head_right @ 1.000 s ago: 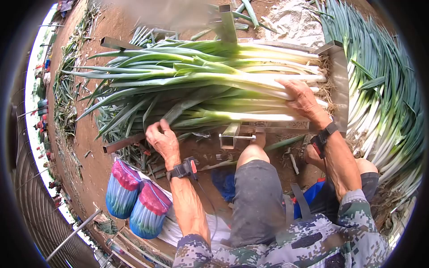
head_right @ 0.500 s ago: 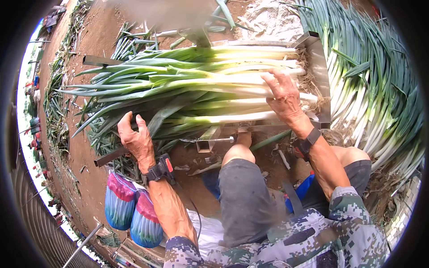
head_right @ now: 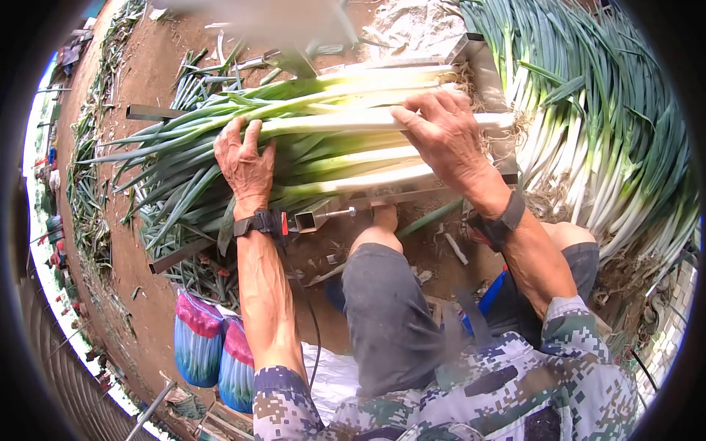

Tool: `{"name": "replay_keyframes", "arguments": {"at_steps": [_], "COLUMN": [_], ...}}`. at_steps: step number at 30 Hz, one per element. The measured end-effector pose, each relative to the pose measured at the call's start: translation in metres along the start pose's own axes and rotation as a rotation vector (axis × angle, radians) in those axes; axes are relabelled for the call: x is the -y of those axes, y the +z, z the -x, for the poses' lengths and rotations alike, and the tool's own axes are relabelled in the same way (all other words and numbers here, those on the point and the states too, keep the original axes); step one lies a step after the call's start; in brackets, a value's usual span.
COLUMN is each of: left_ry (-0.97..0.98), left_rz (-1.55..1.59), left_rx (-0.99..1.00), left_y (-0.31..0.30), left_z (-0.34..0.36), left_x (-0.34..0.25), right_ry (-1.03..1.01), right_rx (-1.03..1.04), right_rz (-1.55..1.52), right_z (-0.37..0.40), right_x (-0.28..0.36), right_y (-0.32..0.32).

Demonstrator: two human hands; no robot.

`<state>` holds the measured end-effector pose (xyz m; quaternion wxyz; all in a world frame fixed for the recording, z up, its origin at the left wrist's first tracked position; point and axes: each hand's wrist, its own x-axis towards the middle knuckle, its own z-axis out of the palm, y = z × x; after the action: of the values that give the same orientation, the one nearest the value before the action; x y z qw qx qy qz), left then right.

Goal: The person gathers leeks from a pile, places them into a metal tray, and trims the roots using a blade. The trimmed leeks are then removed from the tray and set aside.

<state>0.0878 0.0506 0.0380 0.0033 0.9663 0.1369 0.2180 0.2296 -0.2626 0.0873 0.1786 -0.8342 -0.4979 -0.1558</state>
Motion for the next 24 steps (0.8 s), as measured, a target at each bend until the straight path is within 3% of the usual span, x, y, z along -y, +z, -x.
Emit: {"name": "replay_keyframes", "arguments": {"at_steps": [7,11,12,15,21,24], "left_ry": [0.174,0.054,0.068,0.012,-0.051,-0.057], "left_rz": [0.105,0.181,0.228,0.201,0.195,0.191], "left_rx": [-0.004,0.295,0.365,0.211,0.169,0.172], "left_y": [-0.072,-0.06,-0.048,-0.025,0.008,0.008], "left_z": [0.006,0.059,0.074,0.099,0.111,0.112], "left_x": [-0.009,-0.023,-0.026,-0.032,-0.028,-0.032], "right_ry": [0.077,0.222,0.223,0.224,0.35,0.34], "right_rx": [0.019,0.372,0.362,0.326,0.264,0.329], "right_rz": [-0.262,-0.326,-0.301,-0.252,-0.22,-0.217], "right_z": [0.033,0.081,0.094,0.105,0.122,0.121], "right_x": [-0.016,-0.01,-0.007,-0.001,0.011,0.009], "right_y": [0.006,0.048,0.058,0.067,0.08,0.078]}}
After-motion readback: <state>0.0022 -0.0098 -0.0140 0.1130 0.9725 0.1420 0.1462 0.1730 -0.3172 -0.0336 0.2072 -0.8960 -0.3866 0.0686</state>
